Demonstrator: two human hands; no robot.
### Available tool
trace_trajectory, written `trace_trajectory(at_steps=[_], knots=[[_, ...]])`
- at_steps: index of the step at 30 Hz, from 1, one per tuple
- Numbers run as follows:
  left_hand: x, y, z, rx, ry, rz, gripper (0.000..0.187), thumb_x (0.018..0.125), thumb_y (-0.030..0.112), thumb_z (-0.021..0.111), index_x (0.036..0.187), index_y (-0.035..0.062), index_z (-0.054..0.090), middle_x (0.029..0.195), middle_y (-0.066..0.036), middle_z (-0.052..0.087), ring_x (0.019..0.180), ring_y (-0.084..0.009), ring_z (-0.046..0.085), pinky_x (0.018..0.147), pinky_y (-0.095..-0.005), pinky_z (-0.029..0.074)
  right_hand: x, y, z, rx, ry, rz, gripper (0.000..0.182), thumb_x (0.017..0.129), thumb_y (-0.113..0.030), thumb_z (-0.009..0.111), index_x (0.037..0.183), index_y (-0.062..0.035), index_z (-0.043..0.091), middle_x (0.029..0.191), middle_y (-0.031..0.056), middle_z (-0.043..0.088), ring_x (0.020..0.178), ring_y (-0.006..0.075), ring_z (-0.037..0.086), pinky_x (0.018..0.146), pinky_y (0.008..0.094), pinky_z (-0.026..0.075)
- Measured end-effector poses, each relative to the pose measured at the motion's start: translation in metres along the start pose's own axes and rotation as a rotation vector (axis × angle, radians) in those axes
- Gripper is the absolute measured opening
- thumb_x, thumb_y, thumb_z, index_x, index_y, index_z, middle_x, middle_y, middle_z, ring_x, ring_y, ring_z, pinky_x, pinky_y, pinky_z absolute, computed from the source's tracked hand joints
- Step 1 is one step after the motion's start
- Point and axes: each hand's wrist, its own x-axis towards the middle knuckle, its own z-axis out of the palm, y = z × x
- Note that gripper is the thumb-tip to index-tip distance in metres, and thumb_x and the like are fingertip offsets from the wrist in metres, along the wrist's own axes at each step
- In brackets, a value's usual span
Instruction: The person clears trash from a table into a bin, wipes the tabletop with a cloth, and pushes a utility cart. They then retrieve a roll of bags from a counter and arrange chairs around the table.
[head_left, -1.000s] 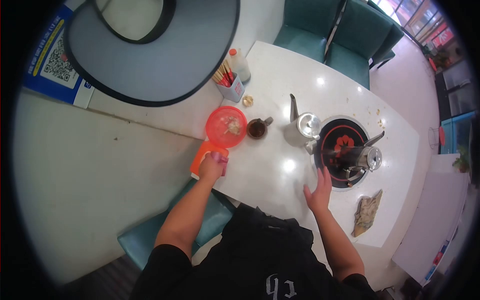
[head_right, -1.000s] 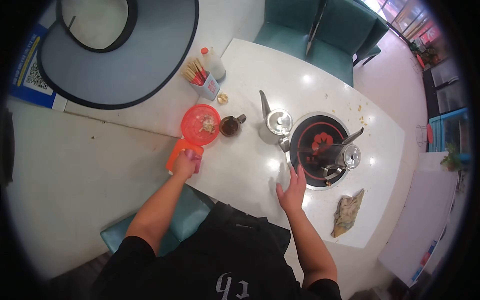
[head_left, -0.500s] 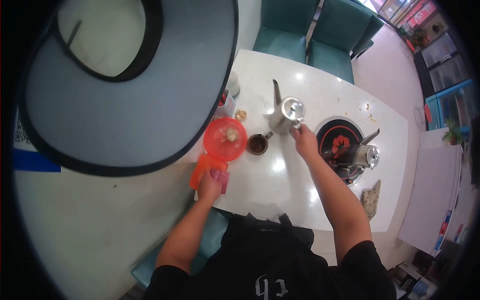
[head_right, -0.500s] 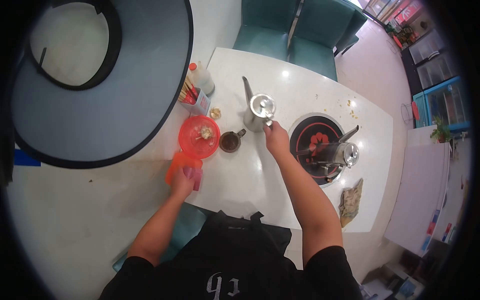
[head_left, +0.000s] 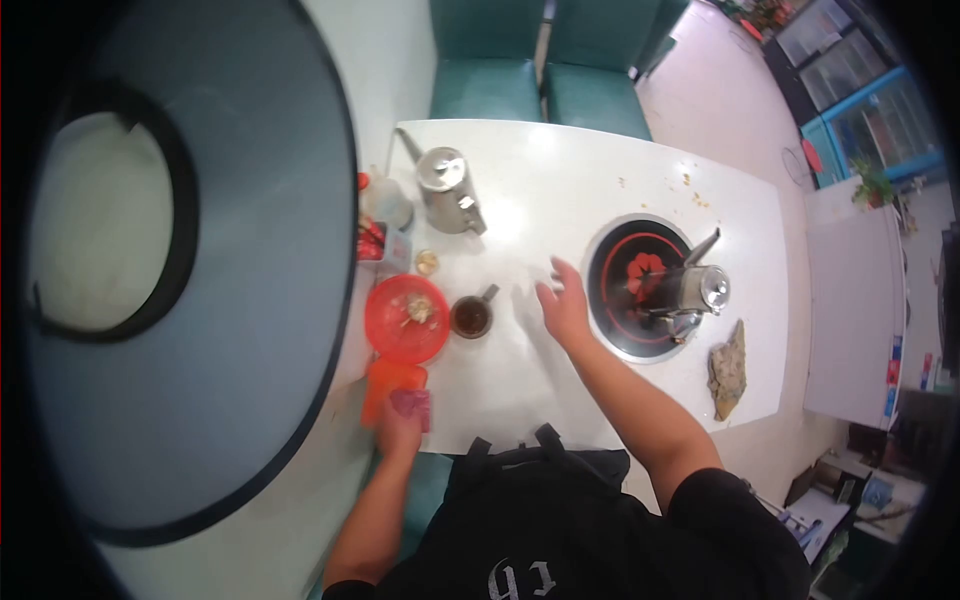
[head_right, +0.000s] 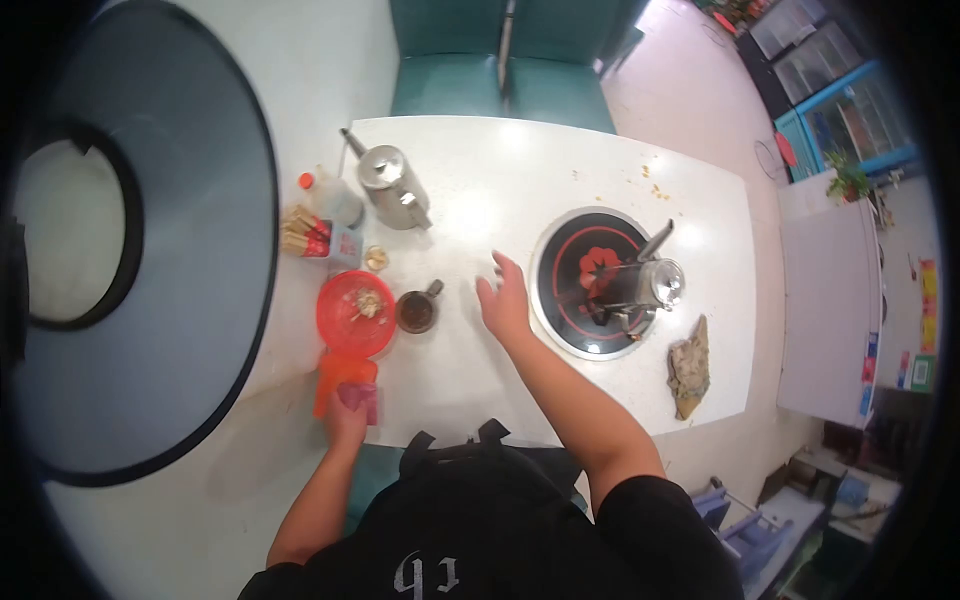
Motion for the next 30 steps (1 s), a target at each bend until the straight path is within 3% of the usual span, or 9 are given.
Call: trace_trajectory(at_steps=[3,5,9,11,13,14,17,24,30], knots=[[0.001,-0.021,0.012,-0.024,0.135,0.098,0.057,0.08,0.017,0.073,0.128,-0.0009,0.05,0.128,-0.023,0.056,0.119,-0.0397,0.055,0.1,-0.0451,0.045,-0.056,0.048,-0.08,-0.192,0.186,-0.044,0.039,0.084,-0.012,0.07,0.119,-0.0023,0.054,0.106,0.0126,0.053,0.09,0.0234,0.054,0.081,0.034,0.046],[-0.004,-0.025,0.011,-0.059,0.265,0.236,0.055,0.079,0.015,0.073,0.124,-0.0033,0.05,0.125,-0.024,0.055,0.117,-0.0417,0.053,0.1,-0.0452,0.044,-0.087,0.079,-0.132,-0.205,0.393,0.016,0.037,0.082,-0.013,0.073,0.112,-0.0023,0.054,0.101,0.0087,0.05,0.086,0.0206,0.05,0.078,0.0322,0.043],[-0.02,-0.011,0.004,-0.021,0.176,0.334,0.051,0.078,0.014,0.072,0.121,-0.003,0.051,0.12,-0.022,0.055,0.114,-0.0419,0.053,0.1,-0.0445,0.044,-0.092,0.109,-0.212,-0.355,0.675,0.172,0.049,0.08,-0.022,0.078,0.114,-0.0001,0.051,0.105,0.0097,0.05,0.093,0.0188,0.049,0.08,0.0301,0.042],[-0.029,0.004,0.004,-0.101,0.06,0.341,0.049,0.078,0.014,0.072,0.119,-0.0027,0.051,0.117,-0.022,0.055,0.112,-0.0411,0.055,0.098,-0.0443,0.045,-0.072,0.119,-0.232,-0.357,0.6,0.252,0.042,0.082,-0.025,0.077,0.109,-0.0001,0.056,0.1,0.0075,0.056,0.089,0.0163,0.052,0.077,0.0283,0.042],[-0.033,0.012,0.008,-0.119,0.04,0.355,0.048,0.078,0.014,0.072,0.118,-0.0026,0.052,0.115,-0.022,0.055,0.111,-0.0407,0.055,0.097,-0.0444,0.045,-0.047,0.125,-0.242,0.153,0.182,0.517,0.03,0.085,-0.023,0.075,0.1,-0.0006,0.063,0.09,0.0041,0.062,0.082,0.0138,0.054,0.072,0.0281,0.042],[-0.034,0.014,0.008,-0.139,0.018,0.363,0.048,0.078,0.015,0.073,0.117,-0.0026,0.052,0.114,-0.021,0.055,0.109,-0.0403,0.055,0.096,-0.0444,0.045,-0.036,0.108,-0.236,0.234,0.203,0.552,0.02,0.088,-0.021,0.072,0.091,-0.0021,0.067,0.079,0.0005,0.062,0.074,0.0124,0.054,0.068,0.0286,0.04],[-0.036,0.008,0.01,-0.13,0.039,0.368,0.047,0.078,0.016,0.073,0.116,-0.0016,0.052,0.114,-0.021,0.054,0.11,-0.0403,0.055,0.094,-0.0451,0.046,-0.013,0.094,-0.223,0.37,0.183,0.582,0.02,0.088,-0.021,0.071,0.094,-0.0018,0.067,0.084,0.0022,0.064,0.076,0.0117,0.055,0.068,0.0278,0.04],[-0.054,-0.022,0.006,-0.087,0.074,0.295,0.046,0.078,0.017,0.073,0.116,0.0014,0.052,0.114,-0.021,0.056,0.107,-0.0414,0.058,0.09,-0.0466,0.048,0.025,-0.01,-0.144,0.212,0.016,0.412,0.031,0.089,-0.024,0.07,0.105,0.0033,0.068,0.085,0.0062,0.07,0.072,0.0116,0.059,0.063,0.0284,0.045],[-0.074,-0.013,-0.001,-0.148,0.054,0.219,0.048,0.077,0.014,0.075,0.118,0.0001,0.053,0.113,-0.021,0.058,0.108,-0.0387,0.058,0.093,-0.0441,0.047,0.069,-0.003,-0.036,0.258,-0.164,0.291,0.036,0.086,-0.031,0.07,0.099,0.0025,0.072,0.082,0.0117,0.07,0.074,0.0177,0.062,0.069,0.0344,0.048]])
